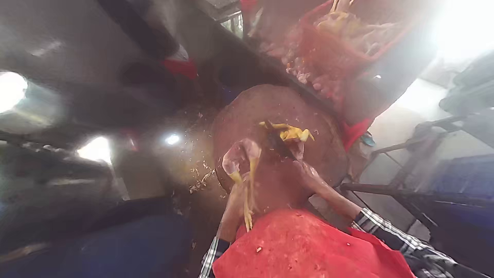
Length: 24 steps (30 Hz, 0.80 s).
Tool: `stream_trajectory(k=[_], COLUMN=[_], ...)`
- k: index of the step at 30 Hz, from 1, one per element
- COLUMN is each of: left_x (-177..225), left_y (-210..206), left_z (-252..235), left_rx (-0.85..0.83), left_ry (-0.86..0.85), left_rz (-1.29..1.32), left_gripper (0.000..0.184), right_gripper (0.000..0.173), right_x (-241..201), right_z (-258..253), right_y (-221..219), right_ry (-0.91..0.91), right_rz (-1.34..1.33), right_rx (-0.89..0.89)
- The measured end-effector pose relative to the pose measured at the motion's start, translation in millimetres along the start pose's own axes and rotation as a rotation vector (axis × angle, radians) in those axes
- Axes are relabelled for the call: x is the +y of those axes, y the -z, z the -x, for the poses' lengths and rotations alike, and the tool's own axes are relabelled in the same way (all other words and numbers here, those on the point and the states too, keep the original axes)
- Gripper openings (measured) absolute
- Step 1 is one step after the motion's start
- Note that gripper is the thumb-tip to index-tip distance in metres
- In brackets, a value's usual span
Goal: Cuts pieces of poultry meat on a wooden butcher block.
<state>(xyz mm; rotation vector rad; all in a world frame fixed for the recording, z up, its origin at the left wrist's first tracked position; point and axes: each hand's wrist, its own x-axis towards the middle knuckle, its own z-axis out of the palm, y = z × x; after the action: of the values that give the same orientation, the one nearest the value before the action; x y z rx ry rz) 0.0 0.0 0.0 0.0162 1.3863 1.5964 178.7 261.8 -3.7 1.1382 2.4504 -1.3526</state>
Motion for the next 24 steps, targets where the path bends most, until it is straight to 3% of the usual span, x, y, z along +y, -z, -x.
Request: stream_trajectory(k=[2, 4, 6, 10, 12, 13, 15, 17, 19, 24], left_x=[-11.7, -39.8, -63.4, -82.6, -85.2, -85.5, -85.9, -86.9, -87.6, -94.3], left_y=[-5.6, 2.5, 9.7, 7.3, 7.1, 8.2, 12.9, 17.7, 26.3, 34.6], left_z=[-19.6, -39.7, -51.6, -47.9, -48.5, -49.4, -49.3, -44.5, -39.7, -26.1], left_rx=[-0.063, 0.032, 0.09, 0.071, 0.062, 0.058, 0.052, 0.056, 0.077, 0.107], left_ry=[0.106, 0.198, 0.286, 0.344, 0.343, 0.337, 0.316, 0.293, 0.269, 0.233], left_rz=[0.096, 0.066, 0.041, 0.098, 0.132, 0.142, 0.163, 0.166, 0.143, 0.079], left_gripper=[0.045, 0.037, 0.033, 0.034, 0.034, 0.034, 0.032, 0.03, 0.03, 0.035], right_gripper=[0.075, 0.085, 0.081, 0.076, 0.078, 0.082, 0.072, 0.066, 0.065, 0.07], right_x=[-32.0, -69.5, -107.0, -136.9, -110.7, -82.8, -25.6, -8.0, -28.3, -77.0], right_z=[6.7, 19.1, 35.8, 48.5, 34.1, 24.2, 2.5, -11.9, -5.8, 6.0], right_y=[21.0, 46.7, 67.5, 53.0, 9.3, -13.8, -48.2, -58.3, -48.5, -47.3], right_ry=[0.17, 0.331, 0.504, 0.764, 0.732, 0.651, 0.292, 0.001, -0.011, 0.289], right_rz=[-0.054, -0.173, -0.295, -0.572, -0.538, -0.386, -0.069, 0.026, 0.011, -0.244], right_rx=[0.082, 0.13, 0.175, 0.189, 0.201, 0.179, -0.037, -0.243, -0.276, -0.147])
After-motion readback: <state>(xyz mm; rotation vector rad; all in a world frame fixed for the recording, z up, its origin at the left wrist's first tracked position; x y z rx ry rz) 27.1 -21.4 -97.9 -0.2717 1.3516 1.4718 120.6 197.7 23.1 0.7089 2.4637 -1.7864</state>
